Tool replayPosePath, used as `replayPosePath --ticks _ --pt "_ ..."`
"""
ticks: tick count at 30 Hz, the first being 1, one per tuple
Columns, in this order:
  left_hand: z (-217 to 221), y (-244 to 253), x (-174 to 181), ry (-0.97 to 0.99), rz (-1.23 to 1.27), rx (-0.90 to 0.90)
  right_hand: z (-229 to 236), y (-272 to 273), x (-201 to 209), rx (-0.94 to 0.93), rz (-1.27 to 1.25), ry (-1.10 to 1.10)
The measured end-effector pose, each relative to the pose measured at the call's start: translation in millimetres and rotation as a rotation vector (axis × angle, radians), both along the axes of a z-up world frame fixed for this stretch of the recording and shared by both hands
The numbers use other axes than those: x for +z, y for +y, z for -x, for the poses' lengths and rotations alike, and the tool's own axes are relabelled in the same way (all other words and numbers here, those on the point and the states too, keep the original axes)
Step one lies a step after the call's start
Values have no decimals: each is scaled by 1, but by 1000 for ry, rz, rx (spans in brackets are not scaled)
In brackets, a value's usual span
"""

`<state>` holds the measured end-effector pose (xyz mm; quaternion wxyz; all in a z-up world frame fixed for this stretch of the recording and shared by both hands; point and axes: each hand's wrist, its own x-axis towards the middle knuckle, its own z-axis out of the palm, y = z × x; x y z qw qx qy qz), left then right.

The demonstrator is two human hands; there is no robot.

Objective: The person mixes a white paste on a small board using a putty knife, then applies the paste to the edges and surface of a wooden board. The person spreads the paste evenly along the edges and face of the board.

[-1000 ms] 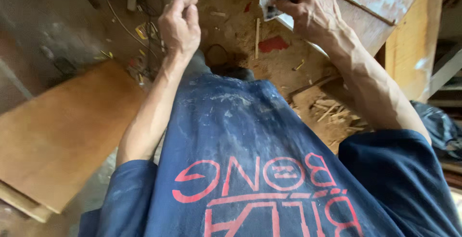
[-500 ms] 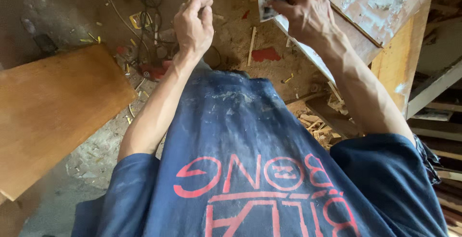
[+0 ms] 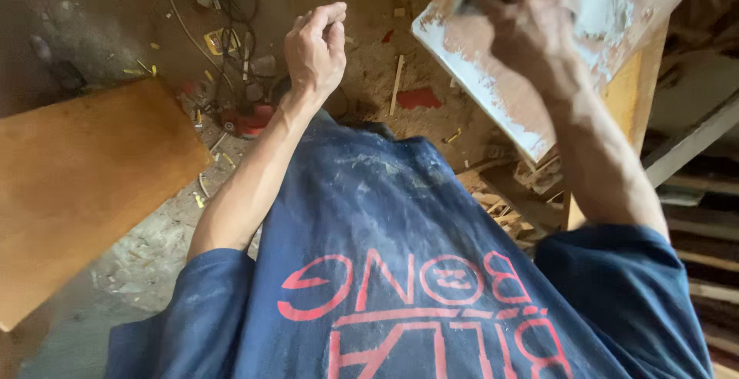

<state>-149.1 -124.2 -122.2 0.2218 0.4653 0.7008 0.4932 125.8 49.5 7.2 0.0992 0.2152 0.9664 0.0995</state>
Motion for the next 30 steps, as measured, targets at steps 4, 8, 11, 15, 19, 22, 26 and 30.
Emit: replayPosePath --ticks 4,8,11,15,19,22,26,30 --pt "3 7 3 -36 44 27 8 52 26 31 231 -9" --pt "8 4 1 -95 75 70 73 68 23 201 441 -295" --pt "18 -5 -3 -111 56 123 121 64 13 292 470 -479" --pt "27 -10 -6 -122 55 155 156 48 2 358 446 -553" --pt "25 -6 -4 -42 46 156 170 43 2 366 411 -513" --pt "24 -5 -2 -68 62 151 170 36 5 359 384 -456" --pt "22 1 2 -104 74 113 139 32 19 292 330 -375" --pt "26 14 8 -121 132 35 79 25 42 108 235 -254"
